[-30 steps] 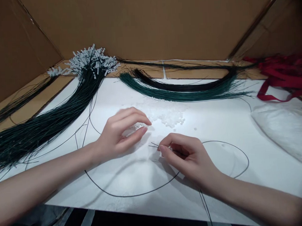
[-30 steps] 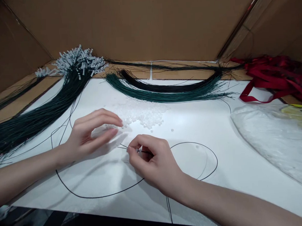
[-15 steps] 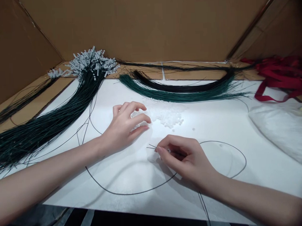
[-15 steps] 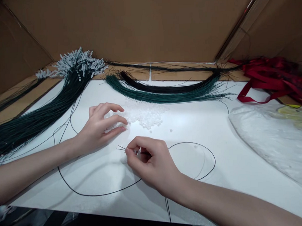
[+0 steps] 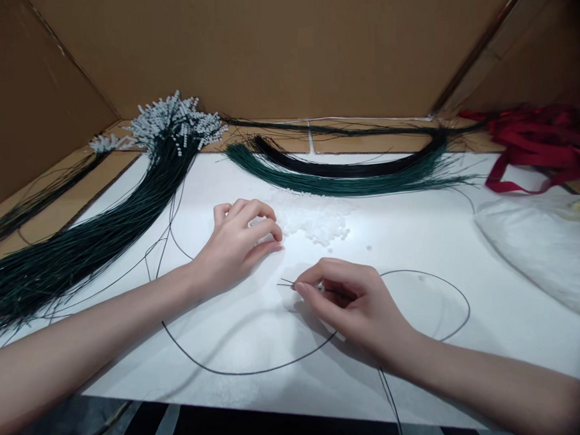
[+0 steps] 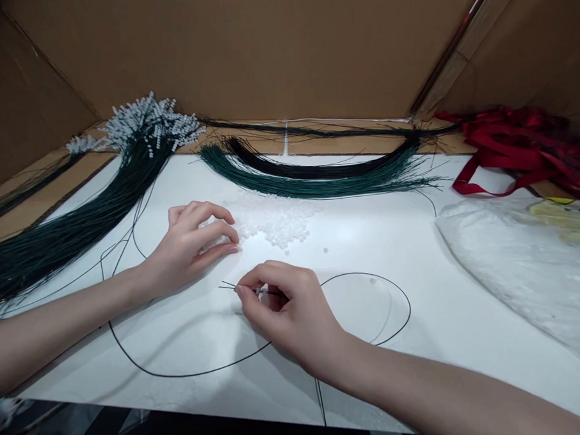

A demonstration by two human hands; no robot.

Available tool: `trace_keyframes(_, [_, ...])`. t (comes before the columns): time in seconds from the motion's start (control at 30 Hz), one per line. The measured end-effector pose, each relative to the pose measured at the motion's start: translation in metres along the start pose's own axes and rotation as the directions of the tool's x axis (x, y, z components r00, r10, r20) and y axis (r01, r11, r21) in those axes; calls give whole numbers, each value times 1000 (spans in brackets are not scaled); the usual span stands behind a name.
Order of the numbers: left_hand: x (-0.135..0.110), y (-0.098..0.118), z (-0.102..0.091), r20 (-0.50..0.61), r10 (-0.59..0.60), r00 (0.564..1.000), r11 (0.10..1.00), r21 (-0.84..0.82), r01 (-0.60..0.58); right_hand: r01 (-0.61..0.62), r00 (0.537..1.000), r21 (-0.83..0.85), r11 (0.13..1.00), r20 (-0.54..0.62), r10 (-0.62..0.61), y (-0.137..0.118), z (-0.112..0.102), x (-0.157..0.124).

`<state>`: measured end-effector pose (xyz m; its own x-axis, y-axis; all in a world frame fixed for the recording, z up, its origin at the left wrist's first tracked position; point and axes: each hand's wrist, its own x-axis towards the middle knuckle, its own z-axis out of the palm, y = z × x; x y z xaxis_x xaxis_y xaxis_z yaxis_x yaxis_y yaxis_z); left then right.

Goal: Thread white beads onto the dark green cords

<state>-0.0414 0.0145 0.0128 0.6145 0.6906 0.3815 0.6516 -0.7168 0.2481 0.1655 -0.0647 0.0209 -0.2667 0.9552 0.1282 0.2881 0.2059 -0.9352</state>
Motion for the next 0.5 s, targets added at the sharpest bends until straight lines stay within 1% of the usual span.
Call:
trace_keyframes(0.07, [0, 0, 0, 5, -8, 1000, 1000, -9, 8, 3, 1000, 1, 1000, 4, -3, 0, 0, 1])
trace_keyframes(0.33, [-1, 0, 0, 12, 19, 1000, 1000, 21, -20, -5, 1000, 2, 1000, 24, 5, 1, 1, 1])
trace_keyframes(0.5, [-1, 1, 1, 12, 28, 1000, 999, 33, -28, -37, 999, -3, 999, 34, 37, -1, 1, 1])
